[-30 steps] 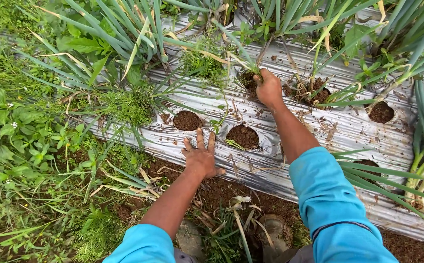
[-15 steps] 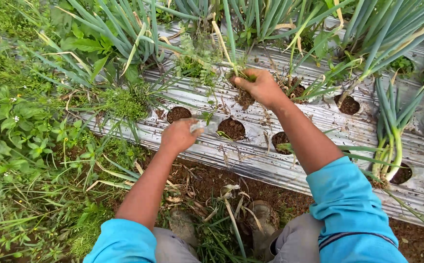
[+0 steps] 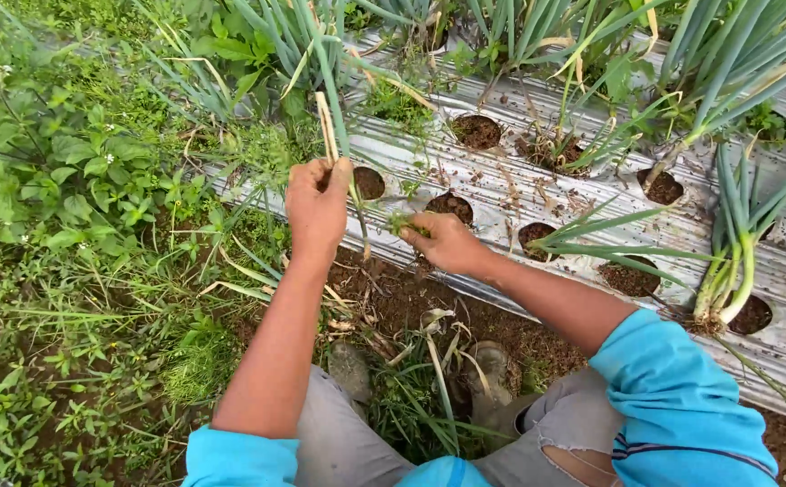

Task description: The person pulls onions from holes in a plastic-covered raised bed, cleans the roots by hand, and removes weeds from the bed. The harvested onions are held in the left hand while the right hand continues to pull and clean more onions.

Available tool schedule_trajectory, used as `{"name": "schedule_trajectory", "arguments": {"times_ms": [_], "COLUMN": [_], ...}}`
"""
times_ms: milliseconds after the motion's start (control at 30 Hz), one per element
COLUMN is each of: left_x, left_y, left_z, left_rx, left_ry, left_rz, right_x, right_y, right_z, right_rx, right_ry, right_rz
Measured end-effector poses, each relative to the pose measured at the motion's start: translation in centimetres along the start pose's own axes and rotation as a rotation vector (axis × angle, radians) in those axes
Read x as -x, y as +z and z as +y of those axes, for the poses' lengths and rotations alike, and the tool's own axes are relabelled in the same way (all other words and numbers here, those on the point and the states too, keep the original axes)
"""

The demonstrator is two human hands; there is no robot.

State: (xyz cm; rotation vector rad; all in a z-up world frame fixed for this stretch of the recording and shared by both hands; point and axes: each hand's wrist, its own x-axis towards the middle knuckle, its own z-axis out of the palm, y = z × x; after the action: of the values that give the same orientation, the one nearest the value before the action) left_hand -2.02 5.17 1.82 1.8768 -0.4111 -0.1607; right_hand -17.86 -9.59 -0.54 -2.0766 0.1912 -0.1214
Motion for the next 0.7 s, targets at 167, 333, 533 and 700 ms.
{"name": "schedule_trajectory", "arguments": {"times_ms": [167, 333, 533, 700], "left_x": [0.9, 1.0, 0.9, 0.5], "left_y": [-3.0, -2.1, 0.0, 0.7], "left_z": [1.4, -0.3, 0.0, -0.8], "left_rx": [0.199, 0.251, 0.324, 0.413], "left_ry": [0.093, 0.138, 0.025, 0.031], "left_rz": [0.184, 0.143, -0.029, -0.055], "right_x": [4.9, 5.2, 4.7, 5.8], "right_y": [6.0, 6.4, -0.4, -2.6], "right_z": [8.9, 15.2, 13.4, 13.2], "right_rx": [0.659, 1.16, 1.571, 1.577], "right_ry": [-0.049, -0.207, -0.285, -0.137], "right_rz": [-0.65, -0.934, -0.971, -0.911]}}
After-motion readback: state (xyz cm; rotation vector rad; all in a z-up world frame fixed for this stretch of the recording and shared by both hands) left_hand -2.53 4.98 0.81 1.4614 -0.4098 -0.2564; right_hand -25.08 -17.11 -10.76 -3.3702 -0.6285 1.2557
